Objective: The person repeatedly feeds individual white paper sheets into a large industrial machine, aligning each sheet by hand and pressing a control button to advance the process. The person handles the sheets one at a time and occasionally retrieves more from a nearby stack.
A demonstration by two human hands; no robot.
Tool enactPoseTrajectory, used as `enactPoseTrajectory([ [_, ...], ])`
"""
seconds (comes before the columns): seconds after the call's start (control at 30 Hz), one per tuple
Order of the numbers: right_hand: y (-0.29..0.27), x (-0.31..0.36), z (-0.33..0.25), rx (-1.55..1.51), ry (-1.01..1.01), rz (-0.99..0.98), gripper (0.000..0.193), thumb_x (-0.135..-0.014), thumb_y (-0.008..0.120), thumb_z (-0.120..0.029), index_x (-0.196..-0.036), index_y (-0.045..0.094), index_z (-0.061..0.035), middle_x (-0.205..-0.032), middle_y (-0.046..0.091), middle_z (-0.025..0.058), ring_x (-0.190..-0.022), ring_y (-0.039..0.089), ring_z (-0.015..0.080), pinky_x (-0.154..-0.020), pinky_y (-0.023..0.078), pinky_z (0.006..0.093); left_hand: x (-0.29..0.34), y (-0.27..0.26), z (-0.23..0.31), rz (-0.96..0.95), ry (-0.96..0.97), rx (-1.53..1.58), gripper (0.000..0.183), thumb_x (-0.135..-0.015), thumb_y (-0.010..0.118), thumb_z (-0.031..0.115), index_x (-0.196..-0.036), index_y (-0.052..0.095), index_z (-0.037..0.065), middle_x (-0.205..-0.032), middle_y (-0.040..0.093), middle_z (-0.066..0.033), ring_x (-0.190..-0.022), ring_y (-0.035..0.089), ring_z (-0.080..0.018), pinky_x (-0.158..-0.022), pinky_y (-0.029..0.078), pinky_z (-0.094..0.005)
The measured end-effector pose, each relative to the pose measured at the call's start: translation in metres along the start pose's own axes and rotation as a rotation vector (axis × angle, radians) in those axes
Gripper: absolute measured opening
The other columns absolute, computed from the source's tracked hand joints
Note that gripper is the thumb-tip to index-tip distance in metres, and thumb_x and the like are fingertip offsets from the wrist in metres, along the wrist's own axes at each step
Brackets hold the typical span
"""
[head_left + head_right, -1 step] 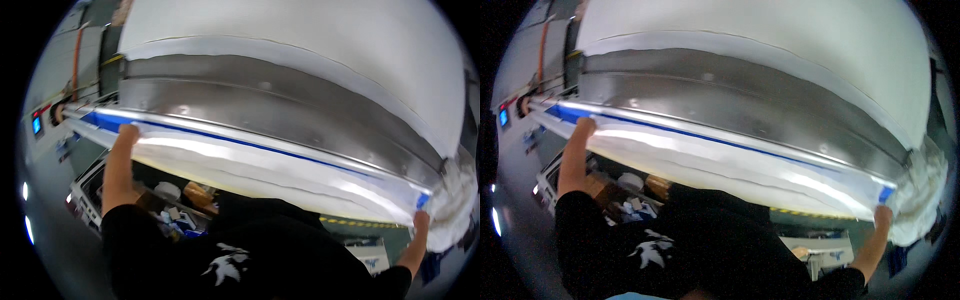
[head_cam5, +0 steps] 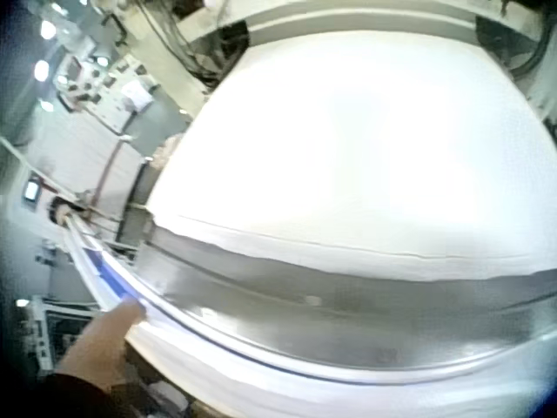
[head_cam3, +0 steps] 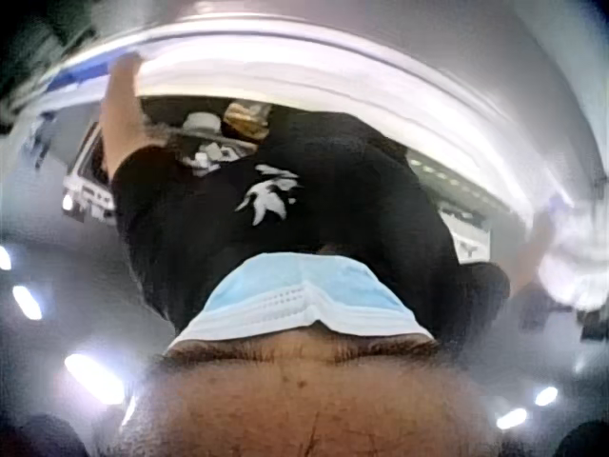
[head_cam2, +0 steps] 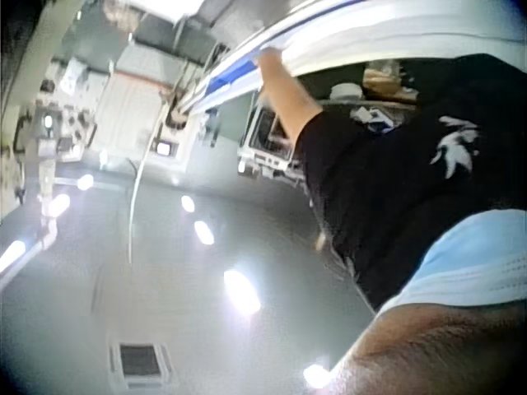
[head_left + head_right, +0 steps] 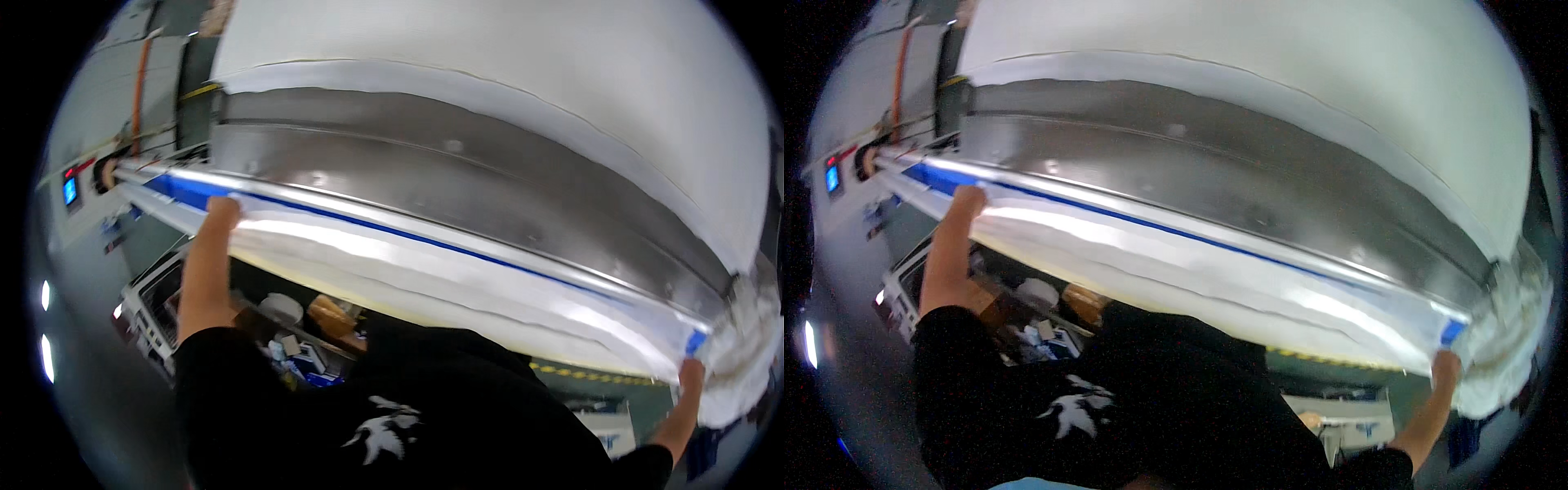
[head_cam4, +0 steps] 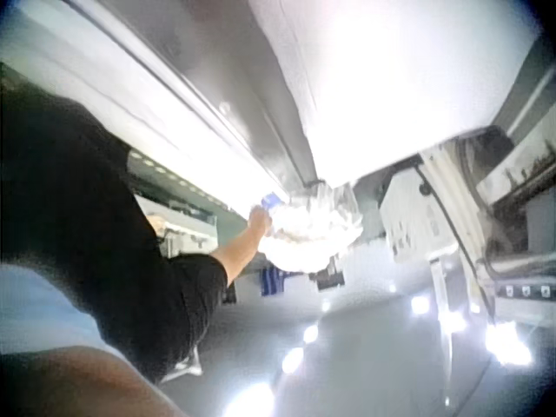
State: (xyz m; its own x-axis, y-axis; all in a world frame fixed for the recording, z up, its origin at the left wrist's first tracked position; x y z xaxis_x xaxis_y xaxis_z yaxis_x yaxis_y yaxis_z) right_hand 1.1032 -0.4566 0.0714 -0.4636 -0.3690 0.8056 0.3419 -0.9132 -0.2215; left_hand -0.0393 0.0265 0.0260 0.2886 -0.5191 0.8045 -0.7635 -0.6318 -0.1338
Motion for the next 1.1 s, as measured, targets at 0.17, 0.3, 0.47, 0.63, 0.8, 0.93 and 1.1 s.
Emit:
enactPoseTrajectory([
  [0.17, -0.009, 0.001, -0.003, -0.222, -0.027, 0.123, 0.016, -0.082, 0.053, -0.014, -0.081, 0.068, -0.008, -0.085, 0.066, 0.0138, -0.082, 0.063, 0.0339, -0.073, 0.051, 0.0449, 0.024, -0.019, -0.067, 0.077, -0.461, 0.275, 0.023, -0.087, 0.052, 0.016, -0.101, 0.069, 0.01, -0.108, 0.067, -0.0115, -0.101, 0.064, -0.0297, -0.085, 0.048, -0.0443],
  [0.3, -0.011, 0.002, -0.006, -0.227, -0.056, 0.201, 0.016, -0.081, 0.054, -0.016, -0.076, 0.067, -0.0074, -0.079, 0.065, 0.0157, -0.075, 0.064, 0.0344, -0.069, 0.051, 0.0441, 0.038, -0.052, -0.081, 0.242, -0.523, 0.475, 0.028, -0.088, 0.051, 0.016, -0.112, 0.063, 0.01, -0.116, 0.064, -0.0112, -0.103, 0.062, -0.0299, -0.083, 0.05, -0.0416],
  [0.47, 0.013, 0.0, -0.02, -0.063, -0.09, -0.084, 0.021, -0.072, 0.059, -0.023, -0.084, 0.069, -0.0079, -0.088, 0.068, 0.013, -0.083, 0.066, 0.0286, -0.069, 0.053, 0.0417, 0.049, -0.131, 0.012, 0.707, -0.196, 0.9, 0.034, -0.087, 0.052, 0.018, -0.121, 0.058, 0.015, -0.118, 0.062, -0.0089, -0.102, 0.062, -0.0308, -0.084, 0.05, -0.0402],
  [0.63, -0.008, 0.014, -0.02, -0.49, 0.043, -0.217, 0.062, -0.068, 0.065, -0.024, -0.125, 0.052, -0.0062, -0.113, 0.062, 0.0212, -0.105, 0.06, 0.0347, -0.09, 0.048, 0.0432, 0.103, -0.215, 0.138, 0.934, 0.078, 0.932, 0.03, -0.086, 0.056, 0.013, -0.116, 0.06, 0.01, -0.112, 0.063, -0.0114, -0.1, 0.062, -0.0302, -0.083, 0.049, -0.039],
  [0.8, -0.042, 0.007, -0.033, -0.411, 0.06, -0.129, 0.032, -0.08, 0.054, -0.023, -0.11, 0.064, -0.0147, -0.107, 0.066, 0.0106, -0.102, 0.062, 0.0305, -0.087, 0.05, 0.0427, 0.164, -0.272, 0.232, 1.046, 0.403, 0.985, 0.03, -0.08, 0.061, 0.006, -0.11, 0.062, 0.008, -0.104, 0.064, -0.0118, -0.094, 0.062, -0.0298, -0.082, 0.049, -0.0387],
  [0.93, -0.07, 0.0, -0.045, -0.442, -0.03, -0.028, 0.026, -0.078, 0.056, -0.022, -0.099, 0.067, -0.0118, -0.095, 0.068, 0.0121, -0.094, 0.063, 0.0317, -0.082, 0.05, 0.0438, 0.225, -0.325, 0.302, 1.033, 0.837, 1.056, 0.028, -0.078, 0.063, 0.004, -0.105, 0.063, 0.008, -0.101, 0.065, -0.0123, -0.095, 0.061, -0.0315, -0.082, 0.048, -0.0404],
  [1.1, -0.107, 0.026, -0.073, -0.34, -0.18, -0.028, 0.027, -0.079, 0.053, -0.019, -0.102, 0.067, -0.0143, -0.097, 0.068, 0.0116, -0.095, 0.064, 0.0287, -0.08, 0.051, 0.0421, 0.3, -0.375, 0.424, 0.762, 1.327, 1.026, 0.024, -0.086, 0.061, 0.013, -0.11, 0.062, 0.008, -0.109, 0.063, -0.0142, -0.105, 0.057, -0.0314, -0.092, 0.045, -0.0423],
])
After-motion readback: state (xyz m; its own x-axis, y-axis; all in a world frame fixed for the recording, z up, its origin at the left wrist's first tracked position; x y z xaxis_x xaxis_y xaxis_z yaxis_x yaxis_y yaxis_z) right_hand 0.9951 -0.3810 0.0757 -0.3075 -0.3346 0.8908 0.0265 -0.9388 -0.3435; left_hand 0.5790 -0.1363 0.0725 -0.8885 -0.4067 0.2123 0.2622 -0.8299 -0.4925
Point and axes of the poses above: each hand's wrist, its own x-axis away from the middle knuckle, its own y-axis out of the palm, z = x × y, the point moved 8 cm from there along -x, towards the middle knuckle
